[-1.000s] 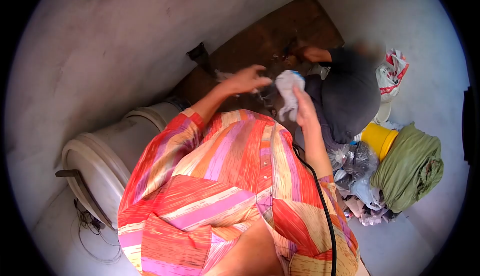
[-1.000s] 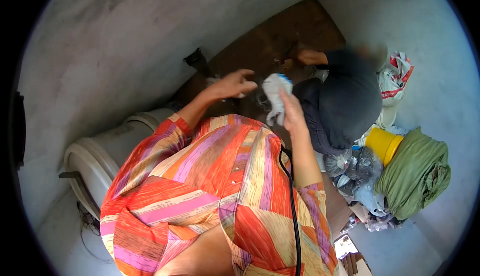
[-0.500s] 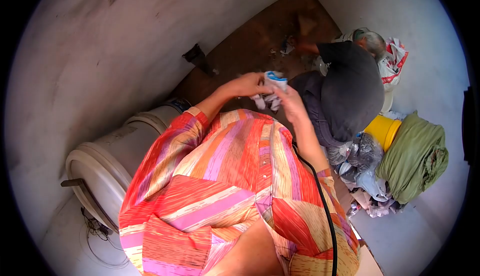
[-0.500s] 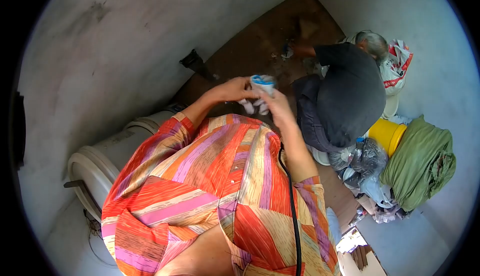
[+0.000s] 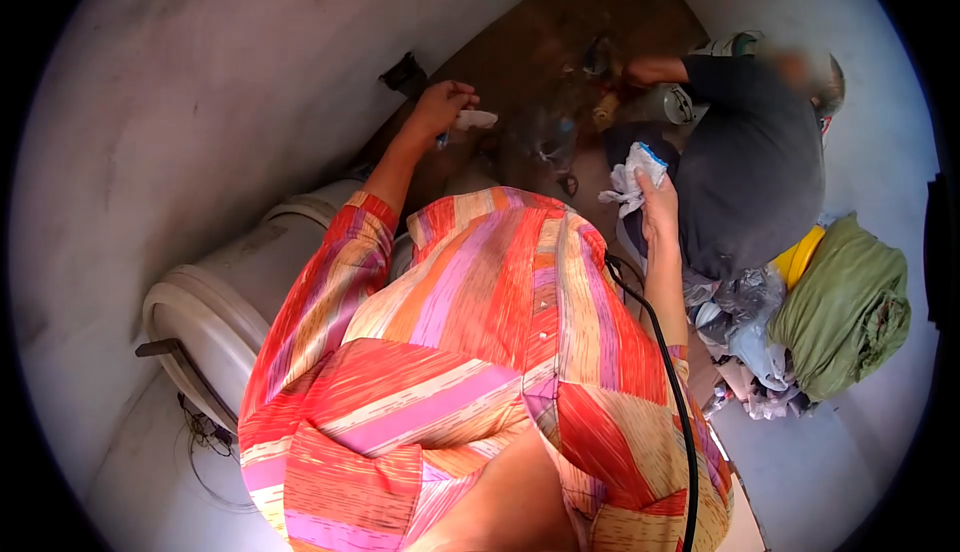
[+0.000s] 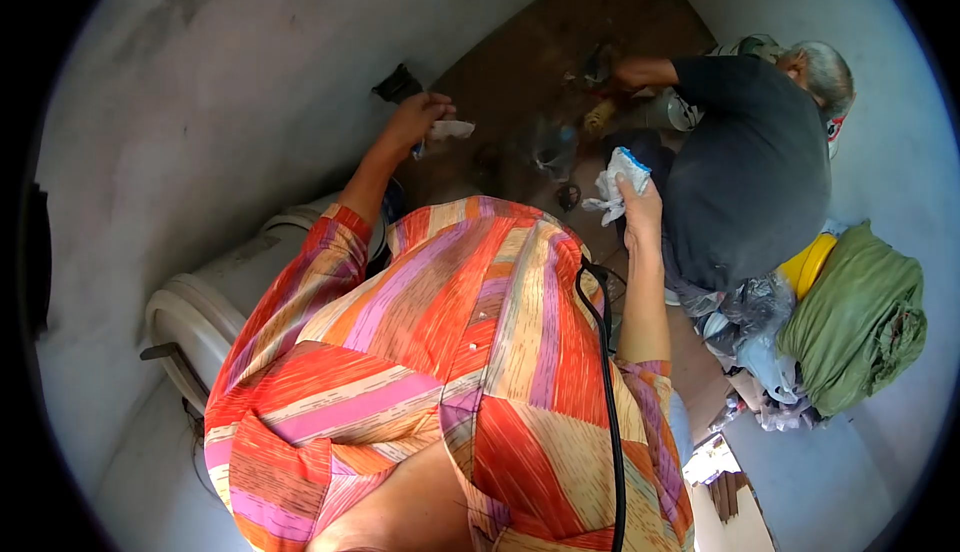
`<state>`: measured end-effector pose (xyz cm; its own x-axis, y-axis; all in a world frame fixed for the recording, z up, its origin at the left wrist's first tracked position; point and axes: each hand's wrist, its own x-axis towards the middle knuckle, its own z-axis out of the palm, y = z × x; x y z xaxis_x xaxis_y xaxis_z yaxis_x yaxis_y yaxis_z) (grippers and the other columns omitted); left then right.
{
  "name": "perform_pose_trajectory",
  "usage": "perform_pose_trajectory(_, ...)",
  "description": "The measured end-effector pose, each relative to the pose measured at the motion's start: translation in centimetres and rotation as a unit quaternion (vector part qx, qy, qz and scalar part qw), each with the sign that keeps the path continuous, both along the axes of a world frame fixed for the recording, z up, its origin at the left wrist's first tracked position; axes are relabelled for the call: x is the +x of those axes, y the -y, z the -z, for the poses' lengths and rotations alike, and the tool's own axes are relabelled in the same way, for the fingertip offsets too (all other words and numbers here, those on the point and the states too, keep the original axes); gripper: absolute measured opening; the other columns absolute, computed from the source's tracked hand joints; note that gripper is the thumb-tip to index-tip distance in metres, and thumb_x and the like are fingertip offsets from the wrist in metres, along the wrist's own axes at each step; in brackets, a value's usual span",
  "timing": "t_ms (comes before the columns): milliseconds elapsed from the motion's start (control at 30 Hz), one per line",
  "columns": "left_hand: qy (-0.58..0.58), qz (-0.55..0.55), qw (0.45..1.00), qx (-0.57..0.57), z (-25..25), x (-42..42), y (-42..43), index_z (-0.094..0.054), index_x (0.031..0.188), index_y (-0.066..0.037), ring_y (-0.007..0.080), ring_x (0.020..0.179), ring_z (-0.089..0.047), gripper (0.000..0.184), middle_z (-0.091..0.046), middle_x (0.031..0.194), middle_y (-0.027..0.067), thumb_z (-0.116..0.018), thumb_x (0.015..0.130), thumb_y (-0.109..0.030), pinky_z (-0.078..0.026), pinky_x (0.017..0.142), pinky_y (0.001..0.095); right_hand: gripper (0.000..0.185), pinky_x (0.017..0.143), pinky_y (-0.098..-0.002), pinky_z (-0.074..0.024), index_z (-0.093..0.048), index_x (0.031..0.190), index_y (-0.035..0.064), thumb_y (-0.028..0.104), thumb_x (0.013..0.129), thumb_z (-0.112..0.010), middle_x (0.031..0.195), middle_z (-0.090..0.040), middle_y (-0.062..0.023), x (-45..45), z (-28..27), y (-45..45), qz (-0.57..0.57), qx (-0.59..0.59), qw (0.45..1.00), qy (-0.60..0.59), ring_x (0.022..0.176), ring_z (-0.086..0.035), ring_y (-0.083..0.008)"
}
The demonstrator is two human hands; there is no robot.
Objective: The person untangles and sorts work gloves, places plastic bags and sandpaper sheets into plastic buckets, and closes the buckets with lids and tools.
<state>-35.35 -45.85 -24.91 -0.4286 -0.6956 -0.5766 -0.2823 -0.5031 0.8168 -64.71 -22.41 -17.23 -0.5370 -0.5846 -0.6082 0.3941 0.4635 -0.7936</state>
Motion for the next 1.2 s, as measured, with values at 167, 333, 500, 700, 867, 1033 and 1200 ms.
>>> perform_pose_trajectory(167, -0.117, 0.003, 0.99, 0.074, -3.1, -2.6, -0.3, -0.06, 0.102, 0.001, 0.0109, 0.075, -0.058, 0.026, -0.064, 0.09, 0.007, -0.06, 0.085, -0.018, -0.048, 0.064, 0.0233, 0.036, 0.086, -0.0294, -0.0428, -0.053, 0.114, 0.0031, 0.023, 0.086, -0.062, 0.109, -0.059, -0.0063, 0.4, -0.1, 0.9, 0.049, -0.046, 0.993, 0.097, 0.097, -0.057, -0.0169)
perform_pose_trajectory(333, -0.158, 0.042, 0.978, 0.126, -6.0, -5.0, -0.5, -0.06, 0.104, 0.0, 0.0084, 0.074, -0.057, 0.029, -0.062, 0.086, 0.0025, -0.057, 0.088, -0.024, -0.046, 0.064, 0.0211, 0.042, 0.088, -0.0294, -0.0419, -0.052, 0.117, 0.0019, 0.033, 0.088, -0.058, 0.111, -0.058, -0.0069, 1.7, -1.6, 2.8, 0.04, -0.059, 0.992, 0.107, 0.1, -0.055, -0.0165)
perform_pose_trajectory(500, -0.165, 0.089, 0.975, 0.116, -7.4, -6.3, -0.8, -0.058, 0.108, -0.001, 0.0072, 0.076, -0.056, 0.028, -0.062, 0.09, 0.0033, -0.055, 0.089, -0.02, -0.047, 0.065, 0.0216, 0.038, 0.077, -0.0226, -0.0425, -0.056, 0.108, -0.0014, 0.032, 0.091, -0.053, 0.094, -0.061, -0.0059, 2.8, -2.0, 3.9, -0.071, -0.05, 0.995, -0.053, 0.086, -0.056, -0.0107)
perform_pose_trajectory(700, -0.124, 0.162, 0.974, 0.095, -7.4, -7.0, -1.6, -0.062, 0.099, -0.002, 0.005, 0.073, -0.054, 0.024, -0.064, 0.093, 0.0055, -0.064, 0.083, -0.019, -0.046, 0.063, 0.0194, 0.019, 0.068, -0.0217, -0.0412, -0.062, 0.094, -0.0008, 0.014, 0.086, -0.054, 0.083, -0.059, -0.0052, 4.1, -2.7, 6.1, -0.193, -0.002, 0.952, -0.237, 0.077, -0.053, -0.0088)
perform_pose_trajectory(867, -0.155, 0.162, 0.971, 0.089, -7.5, -7.6, -3.0, -0.066, 0.089, -0.003, 0.004, 0.051, -0.046, 0.02, -0.064, 0.076, 0.0003, -0.066, 0.08, -0.02, -0.035, 0.04, 0.0208, 0.02, 0.077, -0.0204, -0.0427, -0.063, 0.102, 0.001, 0.007, 0.084, -0.058, 0.092, -0.061, -0.0049, 6.1, -4.5, 8.9, -0.17, -0.068, 0.982, -0.052, 0.084, -0.055, -0.0096)
perform_pose_trajectory(1033, -0.135, 0.197, 0.969, 0.072, -9.4, -7.4, -3.3, -0.066, 0.084, -0.004, 0.0033, 0.051, -0.045, 0.018, -0.061, 0.07, -0.0009, -0.065, 0.081, -0.022, -0.034, 0.041, 0.0194, 0.019, 0.067, -0.0195, -0.0444, -0.064, 0.099, 0.0007, 0.012, 0.084, -0.063, 0.087, -0.062, -0.0019, 6.7, -3.3, 9.7, -0.153, -0.09, 0.984, 0.022, 0.075, -0.056, -0.0067)
perform_pose_trajectory(1200, -0.089, 0.158, 0.982, 0.051, -6.9, -5.5, -2.7, -0.066, 0.082, -0.003, 0.0043, 0.052, -0.046, 0.025, -0.06, 0.069, -0.0008, -0.061, 0.084, -0.027, -0.035, 0.043, 0.0211, 0.023, 0.066, -0.0216, -0.0475, -0.06, 0.105, -0.0011, 0.011, 0.085, -0.061, 0.088, -0.063, -0.0044, 4.0, -3.8, 9.8, 0.008, -0.133, 0.988, 0.083, 0.074, -0.06, -0.0104)
